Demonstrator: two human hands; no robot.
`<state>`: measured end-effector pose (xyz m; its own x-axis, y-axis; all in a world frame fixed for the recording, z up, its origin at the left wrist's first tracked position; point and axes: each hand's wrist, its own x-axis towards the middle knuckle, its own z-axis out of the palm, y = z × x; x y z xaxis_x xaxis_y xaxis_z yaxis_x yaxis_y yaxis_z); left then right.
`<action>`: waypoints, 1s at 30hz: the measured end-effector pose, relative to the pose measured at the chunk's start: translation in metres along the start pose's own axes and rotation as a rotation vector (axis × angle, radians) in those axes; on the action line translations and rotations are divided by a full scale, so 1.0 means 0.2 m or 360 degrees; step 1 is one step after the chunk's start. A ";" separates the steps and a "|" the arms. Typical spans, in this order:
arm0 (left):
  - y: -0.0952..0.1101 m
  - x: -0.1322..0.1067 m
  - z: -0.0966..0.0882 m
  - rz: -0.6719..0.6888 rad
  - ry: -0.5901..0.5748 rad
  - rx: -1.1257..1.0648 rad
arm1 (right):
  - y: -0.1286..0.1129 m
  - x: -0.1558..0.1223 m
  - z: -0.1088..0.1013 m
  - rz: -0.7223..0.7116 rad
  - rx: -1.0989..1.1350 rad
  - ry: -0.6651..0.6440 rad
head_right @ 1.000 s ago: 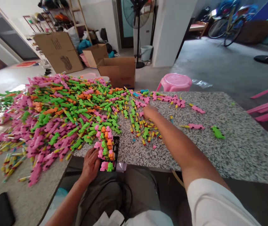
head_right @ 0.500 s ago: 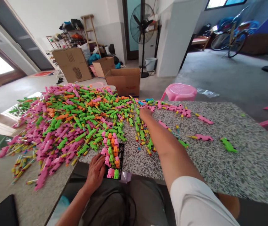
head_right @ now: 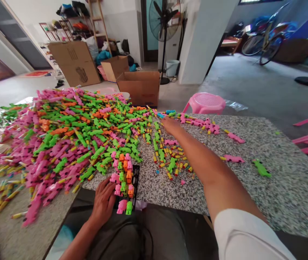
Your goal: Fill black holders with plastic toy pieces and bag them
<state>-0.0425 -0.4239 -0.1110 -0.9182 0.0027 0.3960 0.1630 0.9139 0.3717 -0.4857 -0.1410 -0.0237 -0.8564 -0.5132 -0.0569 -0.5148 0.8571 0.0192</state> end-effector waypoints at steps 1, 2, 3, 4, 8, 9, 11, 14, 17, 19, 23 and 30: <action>0.00 0.00 0.00 0.0003 -0.0002 0.0001 | 0.00 0.02 0.00 -0.0108 -0.0066 -0.0020; 0.00 0.00 0.00 0.0006 -0.0001 0.0001 | -0.01 0.04 0.01 -0.0168 -0.0114 -0.0037; 0.01 0.00 -0.01 0.0007 0.0005 0.0000 | -0.02 0.05 0.01 -0.0185 -0.0150 -0.0056; 0.01 0.00 -0.01 0.0006 0.0010 -0.0001 | -0.04 0.05 0.02 -0.0181 -0.0178 -0.0072; 0.01 0.01 -0.01 -0.0009 0.0017 0.0017 | -0.06 -0.03 0.04 -0.0075 -0.0151 -0.0195; 0.02 0.01 -0.01 -0.0013 0.0018 0.0025 | -0.05 -0.06 0.05 -0.0063 -0.0138 -0.0253; 0.02 0.02 -0.01 -0.0015 0.0025 0.0033 | -0.03 -0.14 0.04 -0.0049 -0.0142 -0.0328; 0.02 0.03 -0.01 -0.0007 0.0036 0.0025 | 0.01 -0.27 0.02 0.0010 -0.0169 -0.0263; 0.02 0.03 -0.01 0.0006 0.0049 0.0009 | 0.06 -0.41 -0.03 0.0131 -0.0118 -0.0153; 0.02 0.04 -0.01 0.0017 0.0056 0.0002 | 0.07 -0.52 -0.06 0.0183 -0.0068 -0.0032; 0.01 0.04 0.00 0.0036 0.0037 -0.0003 | -0.02 -0.75 -0.10 0.0349 0.0212 0.0299; -0.01 0.04 0.02 0.0018 0.0064 -0.0011 | -0.65 -1.14 0.06 0.0148 0.1715 0.0346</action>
<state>-0.0521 -0.4246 -0.1119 -0.9010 -0.0034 0.4338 0.1760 0.9112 0.3725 -0.2227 -0.1344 -0.0250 -0.9331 -0.3510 0.0782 -0.2346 0.4295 -0.8721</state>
